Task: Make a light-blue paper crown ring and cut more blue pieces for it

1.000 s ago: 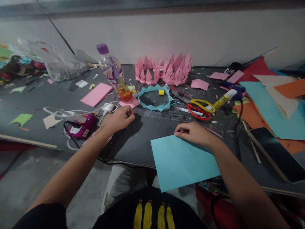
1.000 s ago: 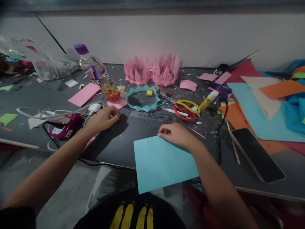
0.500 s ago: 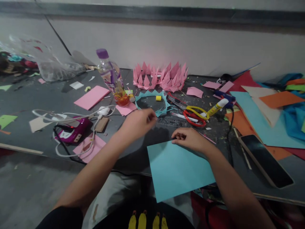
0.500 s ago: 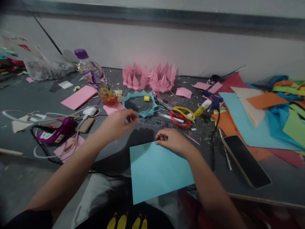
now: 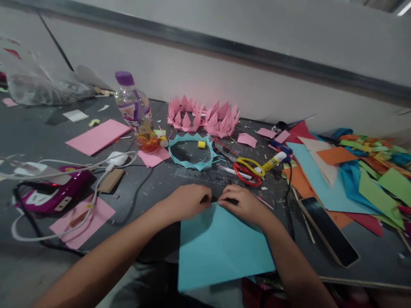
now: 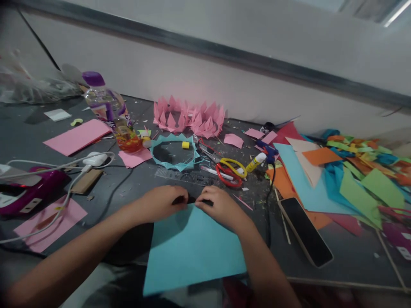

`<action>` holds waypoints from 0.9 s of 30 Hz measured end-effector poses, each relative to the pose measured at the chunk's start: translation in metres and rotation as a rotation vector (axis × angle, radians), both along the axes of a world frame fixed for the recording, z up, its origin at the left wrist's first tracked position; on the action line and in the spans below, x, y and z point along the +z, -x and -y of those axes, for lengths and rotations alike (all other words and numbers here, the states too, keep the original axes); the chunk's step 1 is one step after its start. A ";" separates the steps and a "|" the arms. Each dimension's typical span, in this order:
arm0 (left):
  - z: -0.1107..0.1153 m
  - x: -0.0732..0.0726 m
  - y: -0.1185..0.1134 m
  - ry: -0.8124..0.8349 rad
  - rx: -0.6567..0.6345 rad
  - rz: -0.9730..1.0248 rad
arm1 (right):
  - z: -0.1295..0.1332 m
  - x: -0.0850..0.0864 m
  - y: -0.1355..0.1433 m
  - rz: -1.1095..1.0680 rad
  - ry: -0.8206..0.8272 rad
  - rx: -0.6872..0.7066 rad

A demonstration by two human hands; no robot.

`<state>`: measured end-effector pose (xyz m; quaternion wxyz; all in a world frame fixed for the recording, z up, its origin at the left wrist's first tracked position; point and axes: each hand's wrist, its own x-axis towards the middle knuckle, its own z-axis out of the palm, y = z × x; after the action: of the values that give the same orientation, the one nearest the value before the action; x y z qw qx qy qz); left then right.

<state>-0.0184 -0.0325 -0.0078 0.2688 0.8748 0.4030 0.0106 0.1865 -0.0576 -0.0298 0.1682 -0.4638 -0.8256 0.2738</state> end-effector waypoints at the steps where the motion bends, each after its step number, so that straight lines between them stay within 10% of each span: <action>1: -0.001 0.001 0.001 -0.046 0.025 -0.005 | 0.000 0.000 -0.001 0.008 -0.010 -0.008; 8: -0.005 -0.003 -0.004 -0.273 -0.071 0.119 | 0.000 0.001 0.001 0.045 -0.006 -0.067; 27: -0.026 0.006 0.016 -0.059 -0.152 0.120 | 0.002 0.013 -0.013 0.029 -0.035 -0.011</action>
<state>-0.0341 -0.0069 -0.0021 0.2666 0.9082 0.3180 0.0542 0.1994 -0.0596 -0.0171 0.1657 -0.4691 -0.8301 0.2518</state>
